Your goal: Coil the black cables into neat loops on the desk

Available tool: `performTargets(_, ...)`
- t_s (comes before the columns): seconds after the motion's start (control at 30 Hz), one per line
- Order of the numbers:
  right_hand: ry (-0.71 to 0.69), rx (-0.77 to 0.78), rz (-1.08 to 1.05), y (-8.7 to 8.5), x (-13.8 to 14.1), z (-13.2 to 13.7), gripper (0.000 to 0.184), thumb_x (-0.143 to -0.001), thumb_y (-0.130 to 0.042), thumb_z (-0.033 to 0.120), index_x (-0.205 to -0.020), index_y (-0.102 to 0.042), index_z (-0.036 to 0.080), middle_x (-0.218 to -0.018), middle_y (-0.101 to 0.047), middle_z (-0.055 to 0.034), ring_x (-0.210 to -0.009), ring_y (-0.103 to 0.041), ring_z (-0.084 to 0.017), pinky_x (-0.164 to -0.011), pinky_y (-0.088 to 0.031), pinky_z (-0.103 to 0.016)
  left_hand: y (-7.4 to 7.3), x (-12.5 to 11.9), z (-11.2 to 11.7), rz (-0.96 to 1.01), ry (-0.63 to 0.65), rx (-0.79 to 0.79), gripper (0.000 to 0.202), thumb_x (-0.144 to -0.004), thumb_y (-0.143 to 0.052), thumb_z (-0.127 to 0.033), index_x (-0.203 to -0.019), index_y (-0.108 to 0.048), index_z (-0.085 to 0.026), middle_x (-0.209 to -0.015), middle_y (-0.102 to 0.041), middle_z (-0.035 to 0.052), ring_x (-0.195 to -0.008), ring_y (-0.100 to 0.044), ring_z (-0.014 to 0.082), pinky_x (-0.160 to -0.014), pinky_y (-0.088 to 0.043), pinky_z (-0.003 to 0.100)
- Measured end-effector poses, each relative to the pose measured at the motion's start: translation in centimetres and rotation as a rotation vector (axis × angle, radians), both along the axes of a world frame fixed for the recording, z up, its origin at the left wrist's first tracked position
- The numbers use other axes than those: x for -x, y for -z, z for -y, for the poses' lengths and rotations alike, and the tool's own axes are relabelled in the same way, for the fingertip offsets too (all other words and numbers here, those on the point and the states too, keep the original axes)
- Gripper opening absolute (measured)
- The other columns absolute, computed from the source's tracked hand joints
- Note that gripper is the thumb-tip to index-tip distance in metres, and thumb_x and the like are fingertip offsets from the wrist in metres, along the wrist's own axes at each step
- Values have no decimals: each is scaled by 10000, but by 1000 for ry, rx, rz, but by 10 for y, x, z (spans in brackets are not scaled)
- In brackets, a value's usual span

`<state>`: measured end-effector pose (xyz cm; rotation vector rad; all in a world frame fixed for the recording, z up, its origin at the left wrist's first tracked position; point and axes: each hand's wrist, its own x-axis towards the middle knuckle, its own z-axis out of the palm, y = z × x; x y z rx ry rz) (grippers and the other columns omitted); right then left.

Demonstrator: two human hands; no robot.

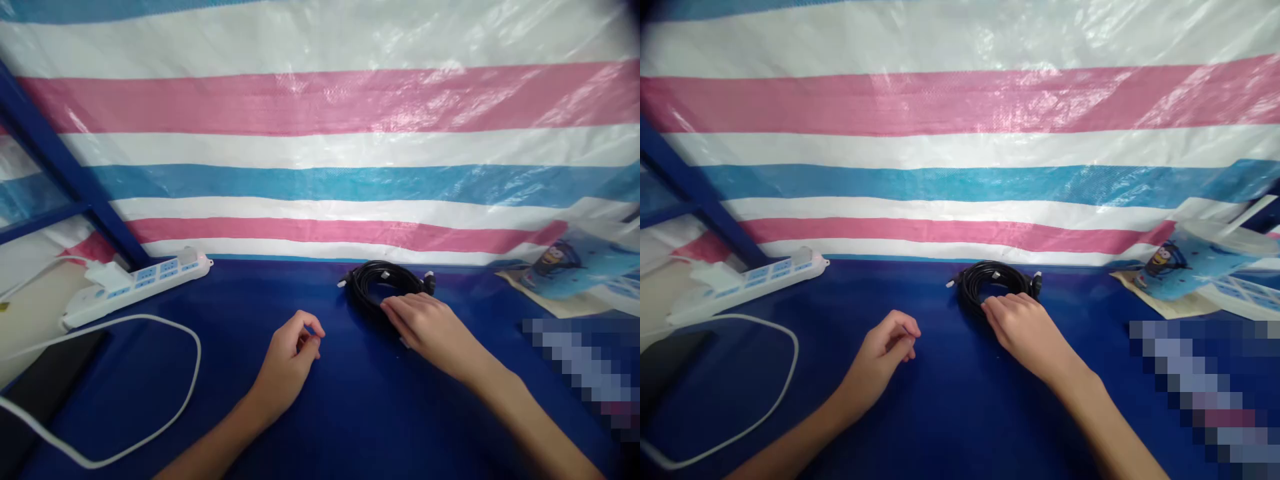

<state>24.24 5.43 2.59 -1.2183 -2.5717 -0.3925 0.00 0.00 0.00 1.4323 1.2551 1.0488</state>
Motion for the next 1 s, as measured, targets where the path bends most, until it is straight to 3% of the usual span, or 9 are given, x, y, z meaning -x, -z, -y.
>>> performTargets(0.2, -37, -19, 26, 5, 2, 1, 229, -910, -509, 352, -942, -620, 155, -824, -642, -70, -775, -606, -223, -709, -400, -338, -2, -2, 0, -35, 22, 29, 89, -810, -448, -165, -819, -526, -207, -627, -494, -27, -612, -523, 133, -594, -374, 263)
performTargets(0.33, -68, -62, 23, 2, 4, 0, 181, -933, -465, 253, -891, -618, 165, -745, -610, -52, -711, -567, -205, -683, -388, -338, -2, -2, 2, 10, 30, 58, 81, -796, -478, -153, -800, -543, -202, -607, -488, -31, -612, -522, 129, -603, -379, 258)
performTargets(0.47, -124, -219, -162, -7, 7, 4, 124, -931, -461, 192, -932, -576, 145, -794, -630, -80, -723, -572, -198, -686, -422, -336, -1, -3, -1, 120, 30, 133, 28, -785, -529, -172, -791, -549, -192, -584, -485, -34, -581, -512, 114, -592, -385, 249)
performTargets(0.6, -225, -349, -299, -10, 19, 21, 176, -883, -529, 126, -1056, -533, 160, -805, -639, -75, -719, -575, -186, -684, -455, -335, -5, -8, -2, 333, 96, 295, 225, -822, -540, -386, -951, -519, -202, -909, -607, 53, -681, -605, 148, -562, -468, 274)
performTargets(0.73, -495, -280, -200, 2, 51, 51, 232, -885, -460, 76, -1089, -567, 105, -829, -666, -84, -752, -585, -193, -802, -452, -404, -11, -8, 0, 836, 96, 513, 453, -844, -483, -540, -1176, -465, -232, -1226, -555, 117, -996, -617, 205, -763, -532, 347)
performTargets(0.8, -582, -201, -146, 10, 67, 63, 209, -873, -460, 57, -1014, -612, 87, -804, -659, -73, -712, -573, -184, -808, -437, -404, -12, -5, -2, 805, -49, 515, 364, -828, -560, -417, -1123, -500, -213, -1162, -587, 91, -900, -641, 159, -724, -535, 281)
performTargets(0.87, -612, -101, -161, 15, 78, 67, 138, -881, -502, 114, -925, -632, 109, -743, -634, -37, -668, -547, -163, -810, -433, -389, -12, 0, -5, 648, -164, 477, 258, -774, -604, -244, -1018, -533, -196, -1021, -617, 38, -644, -607, 69, -545, -484, 179)
performTargets(0.93, -587, -26, -266, 16, 80, 65, 110, -887, -531, 187, -896, -626, 132, -757, -630, -29, -711, -553, -163, -831, -429, -385, -11, 4, -9, 532, -184, 447, 194, -739, -596, -180, -928, -551, -183, -806, -611, -14, -423, -445, 16, -371, -324, 139)
performTargets(1.0, -476, -41, -418, 16, 75, 58, 119, -878, -541, 178, -964, -612, 136, -884, -644, -66, -850, -571, -189, -857, -423, -391, -11, 6, -11, 452, -141, 438, 114, -764, -576, -234, -856, -581, -168, -548, -515, -51, -338, -318, 25, -322, -199, 151)
